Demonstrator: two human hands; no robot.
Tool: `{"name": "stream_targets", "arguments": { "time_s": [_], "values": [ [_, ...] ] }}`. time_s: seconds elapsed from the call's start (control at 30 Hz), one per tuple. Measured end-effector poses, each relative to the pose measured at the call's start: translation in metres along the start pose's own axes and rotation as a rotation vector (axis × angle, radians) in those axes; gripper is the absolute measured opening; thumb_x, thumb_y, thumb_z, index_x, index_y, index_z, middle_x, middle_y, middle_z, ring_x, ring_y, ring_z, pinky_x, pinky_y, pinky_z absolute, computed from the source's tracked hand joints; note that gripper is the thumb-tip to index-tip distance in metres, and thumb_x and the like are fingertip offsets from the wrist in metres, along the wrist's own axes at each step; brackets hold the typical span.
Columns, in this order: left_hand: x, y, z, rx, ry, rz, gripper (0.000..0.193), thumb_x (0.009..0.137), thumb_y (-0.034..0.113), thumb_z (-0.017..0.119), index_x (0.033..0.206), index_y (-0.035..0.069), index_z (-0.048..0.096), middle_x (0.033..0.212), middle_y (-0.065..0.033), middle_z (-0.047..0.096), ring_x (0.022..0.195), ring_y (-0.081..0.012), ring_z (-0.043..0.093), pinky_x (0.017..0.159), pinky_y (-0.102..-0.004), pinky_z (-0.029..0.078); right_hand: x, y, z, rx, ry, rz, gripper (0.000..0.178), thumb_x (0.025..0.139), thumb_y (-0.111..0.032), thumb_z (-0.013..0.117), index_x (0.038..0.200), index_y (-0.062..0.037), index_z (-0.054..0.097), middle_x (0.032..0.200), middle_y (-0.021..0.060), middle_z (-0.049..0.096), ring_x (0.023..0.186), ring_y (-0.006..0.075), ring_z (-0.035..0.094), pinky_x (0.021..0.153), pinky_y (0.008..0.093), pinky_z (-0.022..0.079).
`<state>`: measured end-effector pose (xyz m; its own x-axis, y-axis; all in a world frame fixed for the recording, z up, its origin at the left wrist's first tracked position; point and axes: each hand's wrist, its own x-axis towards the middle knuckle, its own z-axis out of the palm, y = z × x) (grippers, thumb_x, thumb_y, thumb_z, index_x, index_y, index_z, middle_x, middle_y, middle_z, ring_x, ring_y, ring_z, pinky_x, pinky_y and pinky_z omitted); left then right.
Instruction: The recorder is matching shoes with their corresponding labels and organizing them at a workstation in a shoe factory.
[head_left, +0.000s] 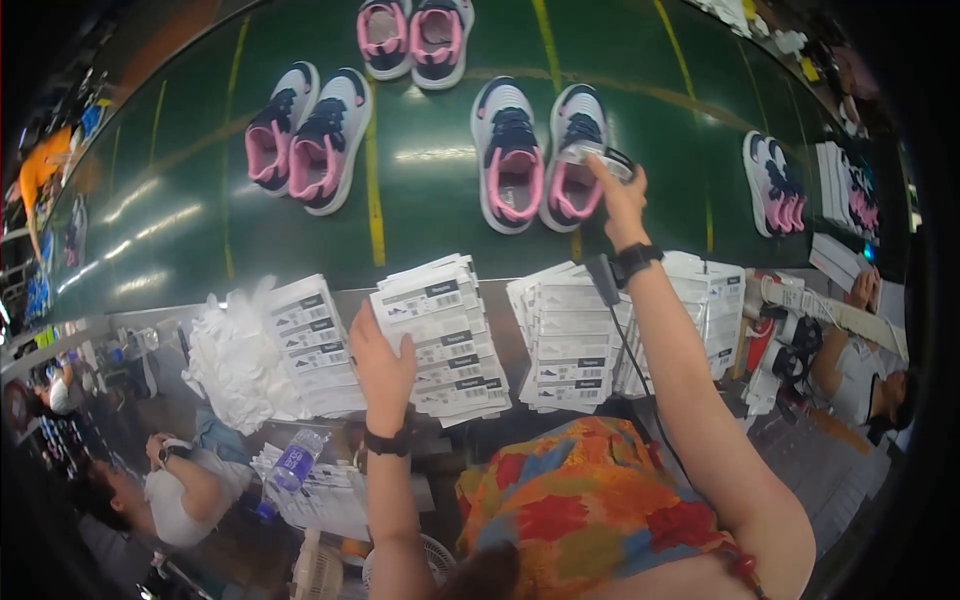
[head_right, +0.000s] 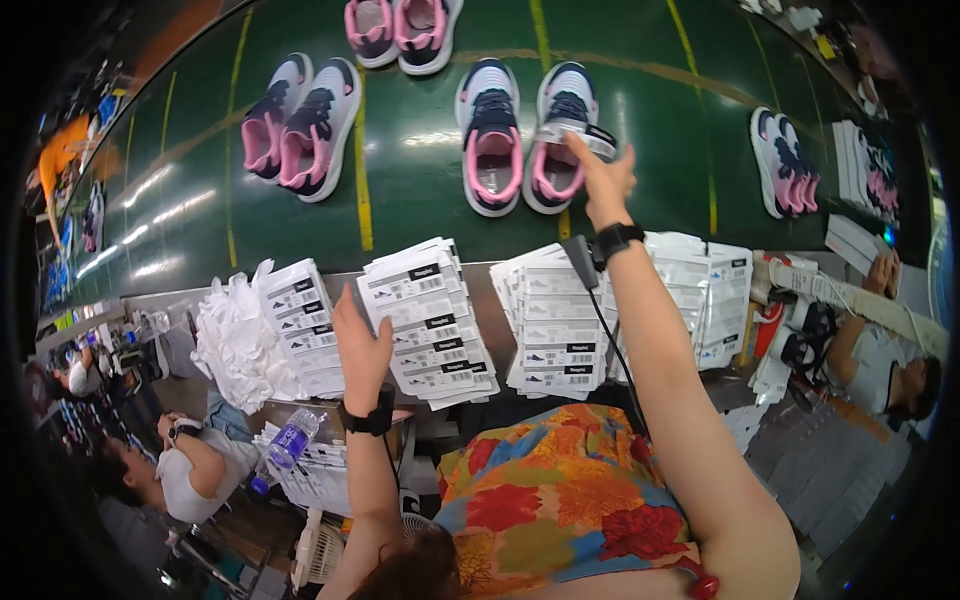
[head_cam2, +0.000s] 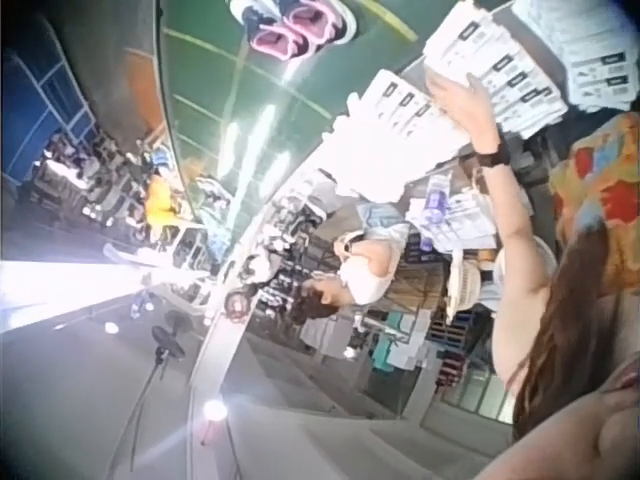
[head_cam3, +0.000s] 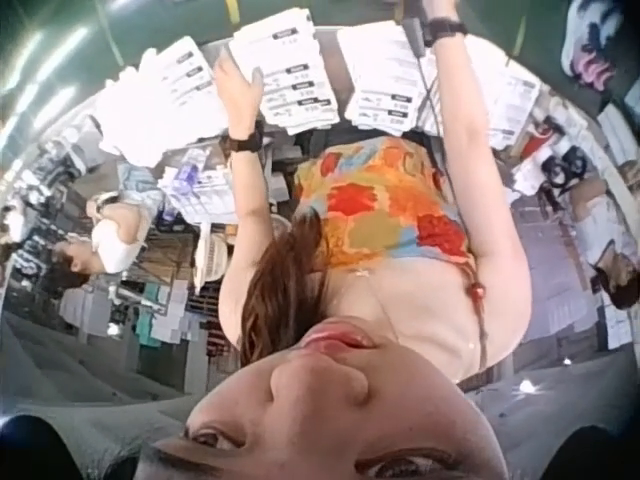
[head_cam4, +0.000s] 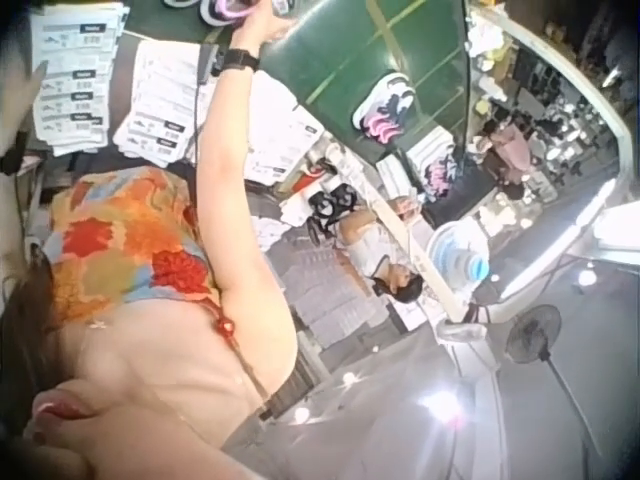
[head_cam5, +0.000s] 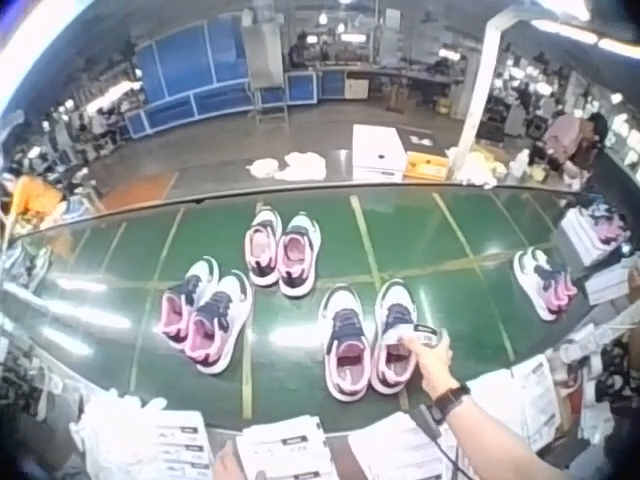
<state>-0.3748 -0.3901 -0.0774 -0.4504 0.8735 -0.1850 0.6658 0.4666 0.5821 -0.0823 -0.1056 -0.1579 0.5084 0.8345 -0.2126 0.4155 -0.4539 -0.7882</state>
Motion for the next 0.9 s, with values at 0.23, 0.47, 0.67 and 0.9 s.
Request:
{"name": "stream_targets", "arguments": {
  "time_s": [0.23,0.47,0.67,0.9],
  "values": [
    [0.117,0.0,-0.021,0.302,0.28,0.159,0.086,0.073,0.022,0.079,0.145,0.007,0.035,0.148,-0.0414,0.013,0.137,-0.0605,0.012,0.111,-0.0605,0.024,-0.077,0.002,-0.051,-0.088,-0.112,-0.479,0.071,0.08,-0.024,0.079,0.134,0.0006,0.039,0.124,0.0171,0.044,0.113,0.0282,0.044,0.091,0.0377,0.043],
    [0.244,-0.033,-0.047,0.654,0.027,0.002,0.069,0.058,0.051,0.082,0.114,0.016,0.067,0.149,-0.031,0.025,0.143,-0.0504,0.01,0.1,-0.0816,0.007,-0.118,-0.007,-0.058,-0.339,-0.359,-0.81,0.061,0.076,-0.009,0.072,0.13,-0.002,0.045,0.123,0.0207,0.044,0.111,0.0394,0.042,0.095,0.0467,0.038],
    [0.272,-0.092,-0.117,0.877,0.041,0.153,0.059,0.059,0.056,0.078,0.098,0.012,0.074,0.132,-0.0137,0.048,0.133,-0.0353,0.035,0.098,-0.071,0.027,-0.118,-0.003,-0.097,-0.365,-0.475,-0.676,0.058,0.077,-0.007,0.07,0.129,-0.002,0.046,0.122,0.0209,0.045,0.114,0.0391,0.042,0.099,0.0467,0.036],
    [0.324,-0.187,-0.244,1.036,-0.019,-0.406,0.067,0.072,0.051,0.073,0.124,0.011,0.063,0.11,-0.0257,0.067,0.107,-0.047,0.06,0.095,-0.0537,0.046,-0.131,0.056,-0.167,-0.457,-0.505,-0.286,0.045,0.083,-0.008,0.068,0.122,0.0034,0.048,0.11,0.0203,0.054,0.102,0.0324,0.055,0.09,0.0386,0.045]
  ]
}}
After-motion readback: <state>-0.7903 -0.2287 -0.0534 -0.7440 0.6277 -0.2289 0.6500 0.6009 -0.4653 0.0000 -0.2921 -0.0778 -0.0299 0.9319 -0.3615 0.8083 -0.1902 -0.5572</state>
